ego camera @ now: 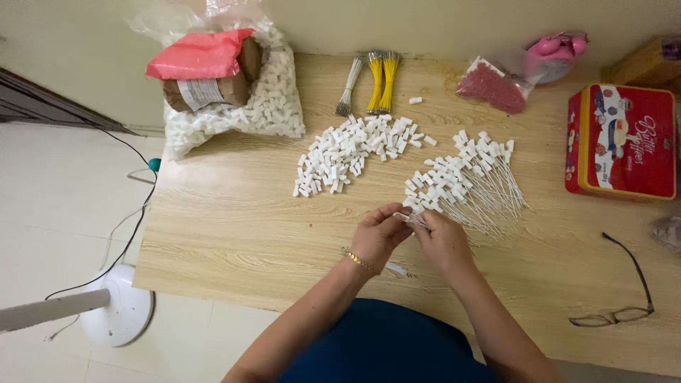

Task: Manual assembly of electrical connectors by threading small plastic insulators onto metal wires.

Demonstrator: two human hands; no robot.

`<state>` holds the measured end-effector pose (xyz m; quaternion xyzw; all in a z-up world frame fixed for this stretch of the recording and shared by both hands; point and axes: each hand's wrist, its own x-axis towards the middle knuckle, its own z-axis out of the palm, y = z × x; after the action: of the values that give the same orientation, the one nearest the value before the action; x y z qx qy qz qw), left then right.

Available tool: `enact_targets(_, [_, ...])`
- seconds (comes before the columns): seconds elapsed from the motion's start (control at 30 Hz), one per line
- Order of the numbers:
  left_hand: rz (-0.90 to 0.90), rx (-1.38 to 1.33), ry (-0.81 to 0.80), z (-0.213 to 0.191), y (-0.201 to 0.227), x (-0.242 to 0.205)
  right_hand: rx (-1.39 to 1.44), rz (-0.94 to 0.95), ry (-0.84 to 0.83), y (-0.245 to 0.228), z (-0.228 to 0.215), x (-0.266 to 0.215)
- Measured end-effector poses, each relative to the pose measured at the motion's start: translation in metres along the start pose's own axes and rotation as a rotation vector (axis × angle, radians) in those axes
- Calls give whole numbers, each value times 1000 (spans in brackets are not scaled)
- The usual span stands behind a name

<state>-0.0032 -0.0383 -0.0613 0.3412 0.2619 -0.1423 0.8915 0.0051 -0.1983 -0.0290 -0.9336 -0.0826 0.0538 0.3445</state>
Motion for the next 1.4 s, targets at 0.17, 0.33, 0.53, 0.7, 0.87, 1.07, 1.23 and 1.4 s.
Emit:
enact_targets(0.17, [662,1043,265,-78,25,85,13,17,-26,41,16,5])
enact_targets(0.33, [827,1599,533,-96,82,107,-70,-4,39,75,25,5])
enact_targets(0.53, [367,1803,519,-98,90,140,55,80,40,61,-4,19])
enact_targets(0.7, [413,1838,531,-100,92,139,159,297,-15,13,-37,22])
enact_targets(0.87, [558,1276,257,-38,78,81,404,217,-18,6,-44,24])
enact_targets(1.07, [307,406,-143,25,56,16,599,80,-27,-24,-52,20])
enact_targets(1.23, [285,393,-215,39,55,-5,582,107,-42,-45,-60,14])
enact_targets(1.4, [268,441,-190,34,53,-3,681,130,-22,-60,-63,8])
